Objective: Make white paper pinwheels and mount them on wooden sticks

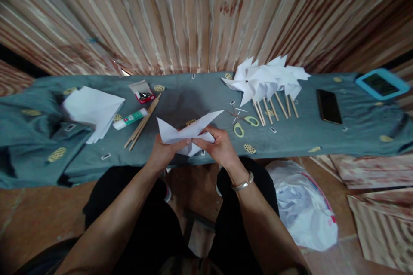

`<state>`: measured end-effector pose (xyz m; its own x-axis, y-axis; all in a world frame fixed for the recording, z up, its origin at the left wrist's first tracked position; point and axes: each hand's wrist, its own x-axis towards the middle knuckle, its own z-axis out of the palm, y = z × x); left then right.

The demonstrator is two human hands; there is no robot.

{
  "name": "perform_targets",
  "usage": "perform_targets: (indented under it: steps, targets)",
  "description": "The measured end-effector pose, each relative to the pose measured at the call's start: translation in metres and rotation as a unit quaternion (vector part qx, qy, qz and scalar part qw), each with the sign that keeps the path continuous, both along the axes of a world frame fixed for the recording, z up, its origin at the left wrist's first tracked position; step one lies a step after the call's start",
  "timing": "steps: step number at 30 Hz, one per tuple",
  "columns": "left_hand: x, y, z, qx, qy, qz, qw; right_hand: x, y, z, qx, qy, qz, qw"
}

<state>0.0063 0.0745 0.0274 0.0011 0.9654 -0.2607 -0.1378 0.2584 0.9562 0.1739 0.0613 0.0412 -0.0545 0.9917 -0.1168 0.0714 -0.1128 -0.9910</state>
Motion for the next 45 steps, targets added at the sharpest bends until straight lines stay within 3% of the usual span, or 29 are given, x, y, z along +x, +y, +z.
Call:
perform_targets:
  steps: [8,14,22,26,29,35,45]
  targets:
    - [-0.009,-0.002,-0.008,0.023,-0.004,-0.01,1.0,-0.007,0.001,-0.001,0.022,-0.011,0.006,1.0]
    - [-0.028,-0.002,-0.01,0.099,-0.027,-0.016,0.995,0.002,0.005,-0.002,0.028,-0.025,-0.072,0.997]
    - [-0.063,-0.004,-0.011,0.131,0.065,0.065,0.987,0.008,-0.004,0.006,0.17,-0.118,-0.081,0.975]
    - [-0.086,0.004,-0.014,0.173,0.123,0.133,0.968,0.005,-0.013,0.007,0.279,-0.18,-0.048,0.942]
    - [-0.105,0.014,-0.011,0.205,0.198,0.134,0.949,0.002,-0.017,0.002,0.333,-0.222,-0.015,0.916]
    - [-0.125,0.045,-0.003,0.246,0.32,0.117,0.907,0.0,-0.019,-0.006,0.361,-0.257,0.01,0.896]
    - [-0.132,0.064,-0.026,0.254,0.403,0.121,0.871,0.005,-0.02,-0.003,0.407,-0.273,0.014,0.872]
